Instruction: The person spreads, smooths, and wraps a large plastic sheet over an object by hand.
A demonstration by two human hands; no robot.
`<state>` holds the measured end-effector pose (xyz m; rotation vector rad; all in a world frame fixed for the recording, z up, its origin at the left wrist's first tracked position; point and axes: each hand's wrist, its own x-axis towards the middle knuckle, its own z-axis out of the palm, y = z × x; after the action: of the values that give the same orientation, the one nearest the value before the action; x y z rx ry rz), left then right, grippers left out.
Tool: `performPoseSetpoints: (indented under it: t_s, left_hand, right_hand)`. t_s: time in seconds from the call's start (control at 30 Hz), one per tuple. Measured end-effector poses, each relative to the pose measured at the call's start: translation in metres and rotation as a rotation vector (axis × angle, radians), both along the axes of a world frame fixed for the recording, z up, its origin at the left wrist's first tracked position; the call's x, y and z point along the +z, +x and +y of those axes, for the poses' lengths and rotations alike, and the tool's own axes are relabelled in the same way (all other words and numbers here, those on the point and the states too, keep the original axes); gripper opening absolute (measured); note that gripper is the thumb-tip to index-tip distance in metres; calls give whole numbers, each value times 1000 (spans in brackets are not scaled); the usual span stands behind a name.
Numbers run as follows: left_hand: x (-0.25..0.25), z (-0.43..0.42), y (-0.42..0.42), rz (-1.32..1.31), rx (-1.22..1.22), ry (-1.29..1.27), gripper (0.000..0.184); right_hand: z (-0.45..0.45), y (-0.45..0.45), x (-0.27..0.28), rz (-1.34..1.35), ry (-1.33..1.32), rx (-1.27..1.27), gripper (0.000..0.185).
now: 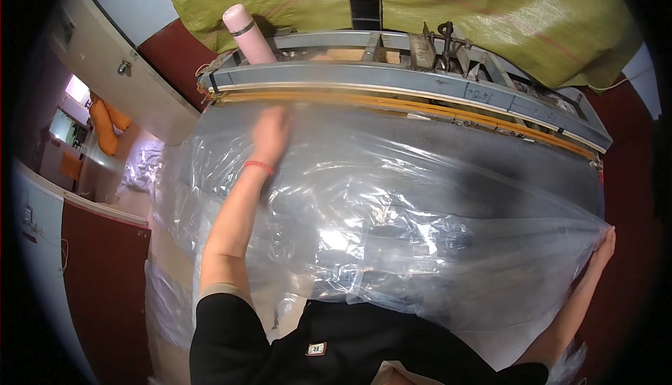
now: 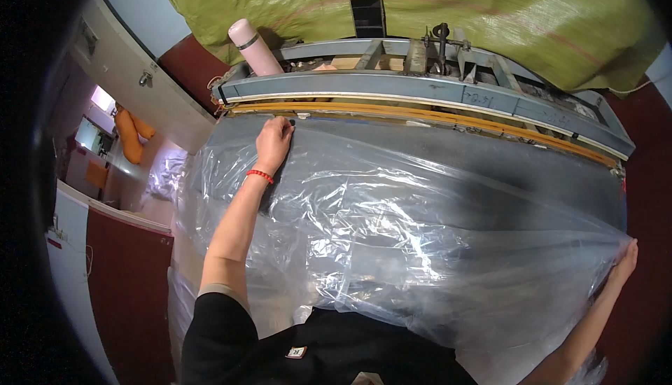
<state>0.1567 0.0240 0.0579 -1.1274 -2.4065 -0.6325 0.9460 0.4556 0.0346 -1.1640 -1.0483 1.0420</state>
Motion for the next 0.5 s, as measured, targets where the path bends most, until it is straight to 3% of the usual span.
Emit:
performPoseSetpoints:
  t_s: [0.4,0.47,0.5]
  left_hand:
    - [-9,-5,-11,-16,-109,21,7]
    - [-7,-7,-15,97,-156,45,7]
    - [-11,-8,-23,14,-177,136,8]
  right_hand:
    - [-2,16,-10,-24,10,40,32]
    - [10,9,-9,62,-87,-43,32]
    - [27,11,-14,-49,-70,-124,33]
